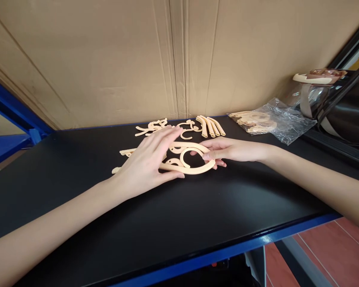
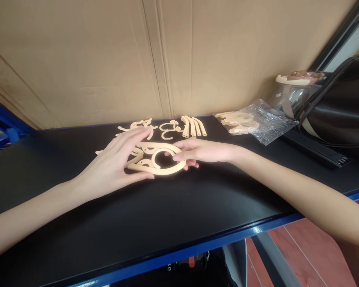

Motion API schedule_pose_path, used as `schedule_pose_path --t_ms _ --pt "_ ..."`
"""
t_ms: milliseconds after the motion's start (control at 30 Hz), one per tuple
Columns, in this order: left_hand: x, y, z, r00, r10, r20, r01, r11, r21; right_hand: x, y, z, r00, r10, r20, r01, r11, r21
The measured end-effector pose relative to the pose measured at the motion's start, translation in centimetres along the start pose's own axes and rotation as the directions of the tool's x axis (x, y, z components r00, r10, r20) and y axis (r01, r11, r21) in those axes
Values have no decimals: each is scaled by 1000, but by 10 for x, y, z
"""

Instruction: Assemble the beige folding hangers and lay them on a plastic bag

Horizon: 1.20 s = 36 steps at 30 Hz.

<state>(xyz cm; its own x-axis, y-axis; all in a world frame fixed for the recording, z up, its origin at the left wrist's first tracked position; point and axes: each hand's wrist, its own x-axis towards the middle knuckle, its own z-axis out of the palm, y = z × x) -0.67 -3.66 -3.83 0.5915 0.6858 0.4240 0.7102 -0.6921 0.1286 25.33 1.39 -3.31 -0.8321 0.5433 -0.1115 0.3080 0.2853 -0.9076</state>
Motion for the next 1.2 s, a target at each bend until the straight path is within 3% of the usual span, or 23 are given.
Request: schedule_pose_path --t_ms 233,467,667,1033,1200 --pt "-2 1 -3 977 125 172 -142 985 93 -1 -5 6 998 -22 66 20 1000 23" --pt "-3 -4 0 968 206 142 -221 970 102 -1 -4 8 998 -32 61 30 999 29" --pt "-3 -7 3 934 339 110 -356 891 280 -1 -5 11 997 -19 70 14 997 76" --pt "-2 -7 0 939 292 183 -333 903 271 -1 -9 14 999 0 47 -9 978 207" --pt "-3 -9 1 896 415 157 -437 766 471 -1 -6 15 999 -17 51 6 978 209"
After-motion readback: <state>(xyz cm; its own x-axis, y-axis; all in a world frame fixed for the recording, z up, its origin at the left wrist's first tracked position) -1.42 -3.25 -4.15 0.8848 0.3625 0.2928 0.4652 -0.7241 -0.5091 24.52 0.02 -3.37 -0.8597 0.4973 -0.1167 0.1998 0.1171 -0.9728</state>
